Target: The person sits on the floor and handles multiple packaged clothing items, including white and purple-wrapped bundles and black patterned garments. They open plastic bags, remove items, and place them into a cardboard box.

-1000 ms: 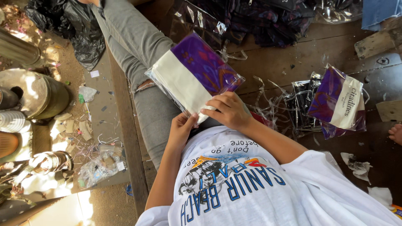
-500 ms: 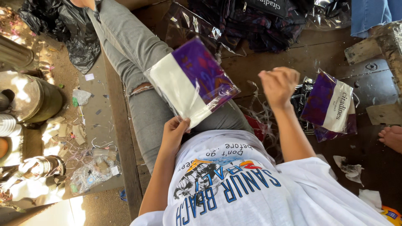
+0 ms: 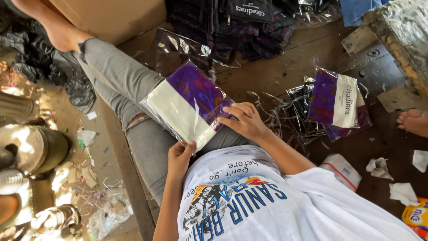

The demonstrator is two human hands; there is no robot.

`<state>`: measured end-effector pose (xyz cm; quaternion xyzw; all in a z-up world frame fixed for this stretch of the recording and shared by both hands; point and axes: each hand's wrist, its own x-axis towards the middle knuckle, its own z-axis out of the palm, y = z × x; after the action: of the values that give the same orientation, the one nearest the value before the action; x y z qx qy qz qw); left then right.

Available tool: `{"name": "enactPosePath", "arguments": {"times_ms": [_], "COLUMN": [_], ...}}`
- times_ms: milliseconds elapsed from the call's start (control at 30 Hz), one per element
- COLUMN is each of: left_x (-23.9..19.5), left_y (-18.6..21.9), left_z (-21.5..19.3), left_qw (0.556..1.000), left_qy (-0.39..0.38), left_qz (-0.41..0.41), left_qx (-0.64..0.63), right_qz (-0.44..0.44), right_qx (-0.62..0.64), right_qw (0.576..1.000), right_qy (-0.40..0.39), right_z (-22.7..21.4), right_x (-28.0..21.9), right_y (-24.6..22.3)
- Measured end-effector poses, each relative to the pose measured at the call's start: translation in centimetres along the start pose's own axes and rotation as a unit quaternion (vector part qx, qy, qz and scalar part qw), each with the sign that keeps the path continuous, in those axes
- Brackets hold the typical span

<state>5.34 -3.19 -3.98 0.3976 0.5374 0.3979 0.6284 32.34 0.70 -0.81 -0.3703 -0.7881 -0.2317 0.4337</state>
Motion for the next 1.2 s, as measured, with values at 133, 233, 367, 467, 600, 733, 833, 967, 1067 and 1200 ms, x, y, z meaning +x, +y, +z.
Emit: {"name": "enactPosePath", "arguments": {"times_ms": [133, 233, 367, 467, 600, 733, 833, 967, 1067, 1200], "left_x": [0.2, -0.5, 0.2, 0.4, 0.5, 0.3, -0.1, 0.0, -0.1, -1.4], "left_y": [-0.1, 1.3, -0.4, -1.6, -0.8, -0.3, 0.2, -0.7, -0.8, 2.5], "left_z": [0.2, 0.8, 0.1, -0.5, 0.3, 0.4, 0.2, -0.2, -0.8, 0.6], "left_qw": [1.0, 1.0, 1.0, 1.0, 1.0, 0.999, 0.999, 0.999, 1.0, 1.0], "left_qy": [-0.004, -0.008, -0.001, 0.013, 0.014, 0.018, 0.024, 0.025, 0.016, 0.004], "left_qz": [0.002, -0.001, 0.001, 0.001, 0.01, 0.005, 0.013, 0.019, -0.005, -0.024], "left_qx": [0.016, 0.013, 0.014, 0.007, 0.015, 0.028, 0.03, 0.019, 0.014, -0.002], "right_qz": [-0.001, -0.018, 0.0, 0.047, 0.099, 0.097, 0.041, 0.026, 0.071, 0.097], "right_qx": [-0.037, -0.061, -0.11, -0.171, -0.194, -0.133, -0.091, -0.011, 0.023, 0.074], "right_qw": [0.999, 0.998, 0.994, 0.984, 0.975, 0.986, 0.993, 0.998, 0.993, 0.99], "right_qy": [0.022, 0.02, -0.008, -0.031, -0.033, -0.036, -0.068, -0.054, -0.095, -0.077], "right_z": [0.3, 0.0, 0.7, -1.6, -5.0, -2.6, 0.3, -0.9, -0.2, -1.0], "right_x": [-0.2, -0.2, -5.2, -7.4, -6.7, -7.4, -7.0, 1.3, 0.7, 0.5], "right_y": [2.0, 3.3, 8.1, 12.8, 13.1, 8.9, 4.2, -2.2, -1.6, 0.2]}}
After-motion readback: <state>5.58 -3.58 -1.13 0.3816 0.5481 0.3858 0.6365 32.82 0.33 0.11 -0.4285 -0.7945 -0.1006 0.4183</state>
